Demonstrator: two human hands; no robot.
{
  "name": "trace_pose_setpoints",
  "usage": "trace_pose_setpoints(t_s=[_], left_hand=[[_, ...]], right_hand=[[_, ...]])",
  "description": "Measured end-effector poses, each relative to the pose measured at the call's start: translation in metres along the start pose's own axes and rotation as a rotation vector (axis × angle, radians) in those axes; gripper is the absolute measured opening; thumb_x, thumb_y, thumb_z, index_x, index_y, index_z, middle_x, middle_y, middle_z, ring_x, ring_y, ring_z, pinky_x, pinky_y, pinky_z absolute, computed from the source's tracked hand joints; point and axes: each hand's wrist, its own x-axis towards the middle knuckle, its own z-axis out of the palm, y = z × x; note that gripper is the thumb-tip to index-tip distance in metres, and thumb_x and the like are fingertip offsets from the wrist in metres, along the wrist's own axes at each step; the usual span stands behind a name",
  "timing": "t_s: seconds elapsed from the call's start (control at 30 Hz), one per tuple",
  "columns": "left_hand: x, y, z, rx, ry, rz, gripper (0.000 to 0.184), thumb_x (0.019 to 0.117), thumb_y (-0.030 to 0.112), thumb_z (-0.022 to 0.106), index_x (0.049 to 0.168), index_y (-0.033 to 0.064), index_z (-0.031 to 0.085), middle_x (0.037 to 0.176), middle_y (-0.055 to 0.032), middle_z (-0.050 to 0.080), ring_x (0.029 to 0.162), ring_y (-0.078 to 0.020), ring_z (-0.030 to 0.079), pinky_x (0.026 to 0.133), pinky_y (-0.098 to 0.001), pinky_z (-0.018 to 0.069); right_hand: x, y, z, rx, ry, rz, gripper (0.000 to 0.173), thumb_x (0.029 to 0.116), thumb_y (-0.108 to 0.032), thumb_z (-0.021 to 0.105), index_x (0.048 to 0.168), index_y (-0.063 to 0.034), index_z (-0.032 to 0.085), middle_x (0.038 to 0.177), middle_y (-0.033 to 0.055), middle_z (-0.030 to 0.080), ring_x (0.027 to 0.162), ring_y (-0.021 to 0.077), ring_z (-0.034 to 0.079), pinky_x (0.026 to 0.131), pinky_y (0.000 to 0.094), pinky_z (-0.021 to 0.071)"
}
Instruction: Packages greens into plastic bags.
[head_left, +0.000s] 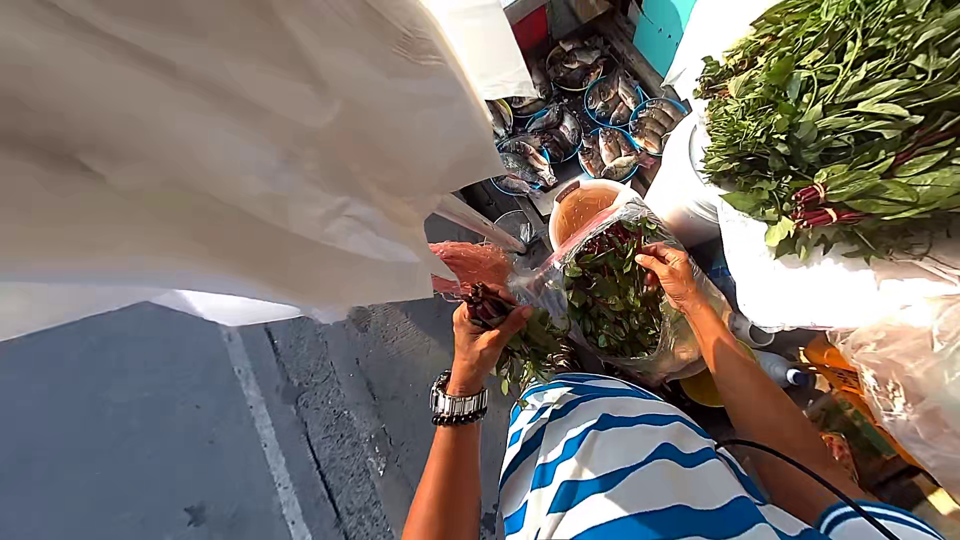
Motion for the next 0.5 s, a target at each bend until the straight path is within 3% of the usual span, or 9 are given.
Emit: trace_pose_setpoints(t_s=[0.13, 0.23, 0.27, 0.5], left_hand=[[0.018, 0.008, 0.024, 0.0, -0.14, -0.019, 0.032, 0.0789, 0.01, 0.084, 0.105, 0.007, 0.067, 0.091, 0.004, 0.073, 0.081, -0.0059, 0.07, 0.077, -0.026, 0.061], [0.026, 0.016, 0.039, -0.034, -0.296, -0.016, 0.04, 0.0785, 0.015, 0.086, 0.111, 0.0028, 0.067, 0.095, 0.0005, 0.073, 0.085, -0.0077, 0.07, 0.081, -0.0276, 0.0605], [0.027, 0.019, 0.044, -0.041, -0.334, -0.017, 0.044, 0.0783, 0.018, 0.087, 0.114, 0.0025, 0.067, 0.097, -0.0002, 0.073, 0.087, -0.0082, 0.07, 0.083, -0.0282, 0.0602], [0.025, 0.032, 0.071, -0.134, -0.455, 0.036, 0.046, 0.078, 0.022, 0.088, 0.115, 0.0061, 0.065, 0.102, 0.0016, 0.074, 0.093, -0.0081, 0.071, 0.087, -0.0284, 0.06]], right_hand=[[-0.048, -0.051, 0.004, -0.023, -0.24, -0.237, 0.013, 0.0949, -0.006, 0.064, 0.105, -0.0019, 0.07, 0.087, -0.002, 0.071, 0.064, 0.0007, 0.06, 0.057, 0.0179, 0.0508], [-0.089, -0.081, 0.019, -0.113, -0.429, -0.428, 0.017, 0.0981, -0.011, 0.063, 0.107, 0.0009, 0.07, 0.097, -0.0006, 0.071, 0.083, -0.0012, 0.065, 0.076, 0.018, 0.0567], [-0.099, -0.086, 0.025, -0.131, -0.45, -0.482, 0.019, 0.0995, -0.012, 0.062, 0.107, 0.0026, 0.07, 0.098, 0.0008, 0.07, 0.085, -0.0019, 0.065, 0.078, 0.0171, 0.0563], [-0.133, -0.091, 0.047, -0.098, -0.321, -0.602, 0.023, 0.1028, -0.015, 0.058, 0.104, 0.0041, 0.069, 0.09, 0.004, 0.069, 0.078, -0.0013, 0.063, 0.073, 0.0155, 0.0538]])
